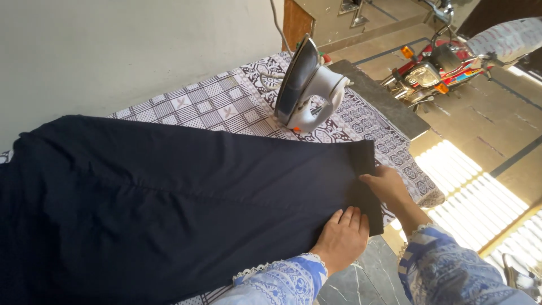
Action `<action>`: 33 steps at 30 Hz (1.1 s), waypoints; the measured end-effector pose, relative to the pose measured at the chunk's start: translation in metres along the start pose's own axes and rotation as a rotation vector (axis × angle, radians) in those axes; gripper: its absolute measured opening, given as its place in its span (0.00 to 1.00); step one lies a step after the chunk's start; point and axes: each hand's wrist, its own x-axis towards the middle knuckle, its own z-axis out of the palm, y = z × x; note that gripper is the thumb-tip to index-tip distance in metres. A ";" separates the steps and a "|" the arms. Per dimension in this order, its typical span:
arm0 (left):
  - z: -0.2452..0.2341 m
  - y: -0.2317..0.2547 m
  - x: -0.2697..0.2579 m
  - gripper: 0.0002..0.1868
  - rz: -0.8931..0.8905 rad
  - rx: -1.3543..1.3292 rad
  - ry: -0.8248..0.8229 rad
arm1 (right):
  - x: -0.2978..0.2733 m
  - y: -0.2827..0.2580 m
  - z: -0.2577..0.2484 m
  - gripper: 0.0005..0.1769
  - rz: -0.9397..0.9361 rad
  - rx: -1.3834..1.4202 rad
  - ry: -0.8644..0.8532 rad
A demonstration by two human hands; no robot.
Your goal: Ironing and folding a black garment on an ironing board.
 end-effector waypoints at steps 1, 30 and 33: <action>0.000 0.001 0.000 0.23 -0.007 0.001 -0.005 | 0.001 -0.001 0.002 0.24 -0.001 0.000 -0.009; -0.169 -0.168 -0.135 0.41 -0.945 0.081 -0.429 | 0.076 -0.101 -0.018 0.49 -0.519 0.603 -0.001; -0.174 -0.185 -0.191 0.43 -1.064 0.161 -0.402 | 0.090 -0.121 -0.001 0.37 -0.467 0.788 -0.219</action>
